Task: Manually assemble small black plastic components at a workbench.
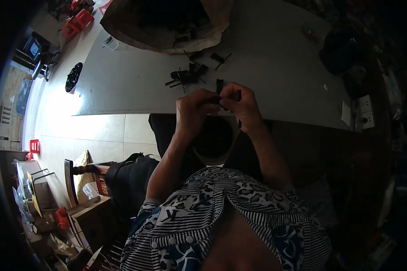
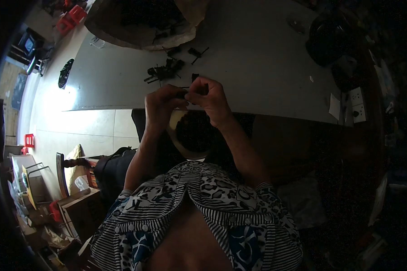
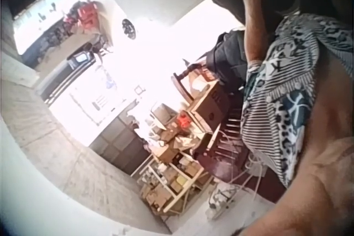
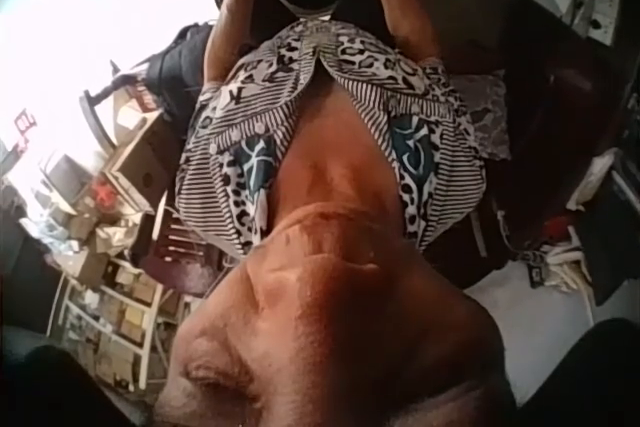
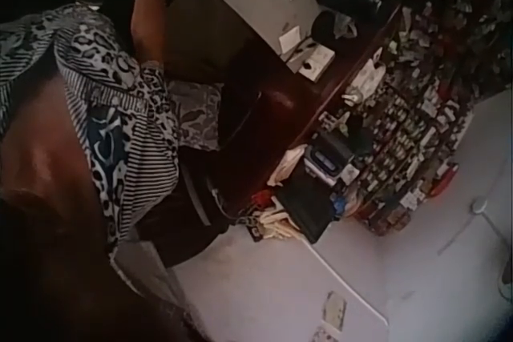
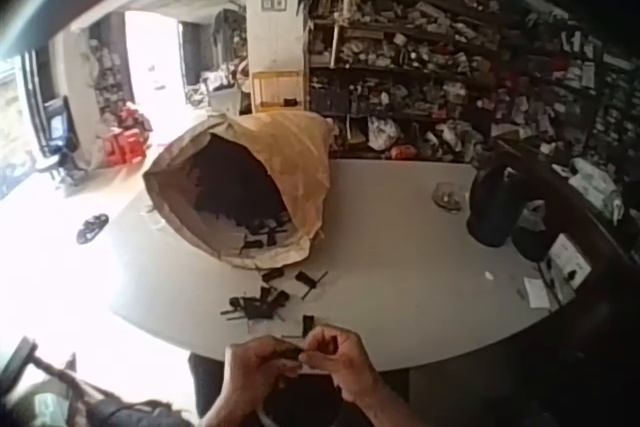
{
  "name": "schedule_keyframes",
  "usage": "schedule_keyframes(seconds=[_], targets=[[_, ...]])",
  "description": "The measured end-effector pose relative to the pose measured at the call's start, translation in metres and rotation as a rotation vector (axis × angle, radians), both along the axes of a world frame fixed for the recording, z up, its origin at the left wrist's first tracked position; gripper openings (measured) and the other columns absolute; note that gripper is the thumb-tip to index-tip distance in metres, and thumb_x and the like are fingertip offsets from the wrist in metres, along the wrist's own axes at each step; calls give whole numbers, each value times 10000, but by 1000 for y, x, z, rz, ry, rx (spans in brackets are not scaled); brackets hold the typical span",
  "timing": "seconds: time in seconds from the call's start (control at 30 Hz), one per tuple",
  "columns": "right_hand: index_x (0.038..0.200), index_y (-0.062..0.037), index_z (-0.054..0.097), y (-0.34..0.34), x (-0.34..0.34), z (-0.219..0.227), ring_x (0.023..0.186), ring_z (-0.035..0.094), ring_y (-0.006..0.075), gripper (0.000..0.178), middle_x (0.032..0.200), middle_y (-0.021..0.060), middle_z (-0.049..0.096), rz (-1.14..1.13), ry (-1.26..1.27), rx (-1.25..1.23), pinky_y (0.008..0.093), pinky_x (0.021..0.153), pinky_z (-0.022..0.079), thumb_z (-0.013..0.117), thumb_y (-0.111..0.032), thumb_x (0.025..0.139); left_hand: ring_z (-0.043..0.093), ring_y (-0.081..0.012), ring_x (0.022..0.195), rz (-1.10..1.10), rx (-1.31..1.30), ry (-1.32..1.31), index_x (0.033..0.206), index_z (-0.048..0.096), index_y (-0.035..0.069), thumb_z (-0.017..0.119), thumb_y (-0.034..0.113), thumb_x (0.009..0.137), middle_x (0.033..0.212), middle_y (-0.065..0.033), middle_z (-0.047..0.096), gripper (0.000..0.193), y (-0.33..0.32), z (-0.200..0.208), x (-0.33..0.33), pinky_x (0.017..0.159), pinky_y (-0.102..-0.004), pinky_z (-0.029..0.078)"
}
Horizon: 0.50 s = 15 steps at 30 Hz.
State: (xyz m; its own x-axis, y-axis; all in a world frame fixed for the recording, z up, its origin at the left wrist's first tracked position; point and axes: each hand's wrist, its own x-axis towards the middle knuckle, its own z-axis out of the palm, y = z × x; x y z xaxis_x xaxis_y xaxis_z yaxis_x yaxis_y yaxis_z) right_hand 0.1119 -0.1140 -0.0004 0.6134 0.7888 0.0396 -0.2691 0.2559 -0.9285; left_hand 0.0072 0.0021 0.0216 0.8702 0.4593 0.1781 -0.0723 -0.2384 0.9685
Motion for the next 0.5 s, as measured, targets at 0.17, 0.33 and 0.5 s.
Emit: schedule_keyframes(seconds=[0.17,0.33,0.5], targets=[[772,-58,554,2,6,-3,587,445,39,139,656,-43,505,80,-68,28,178,530,347,671,-41,699,621,-158,657,-30,-246,55,828,595,-63,583,-79,698,740,-110,631,131,3,-5,0,568,-243,499],[744,-64,538,2,2,5,587,435,36,87,647,-41,492,-8,6,-151,177,527,342,611,-93,780,611,-133,645,25,-104,35,823,590,-60,583,-81,704,751,-106,630,121,-2,-4,2,560,-238,500],[776,-73,530,11,-14,-8,570,414,33,103,648,-46,471,-100,52,-68,183,517,339,555,-142,848,608,-133,628,129,143,-51,833,587,-30,591,-66,708,740,-94,614,130,-11,-11,0,531,-244,488]])
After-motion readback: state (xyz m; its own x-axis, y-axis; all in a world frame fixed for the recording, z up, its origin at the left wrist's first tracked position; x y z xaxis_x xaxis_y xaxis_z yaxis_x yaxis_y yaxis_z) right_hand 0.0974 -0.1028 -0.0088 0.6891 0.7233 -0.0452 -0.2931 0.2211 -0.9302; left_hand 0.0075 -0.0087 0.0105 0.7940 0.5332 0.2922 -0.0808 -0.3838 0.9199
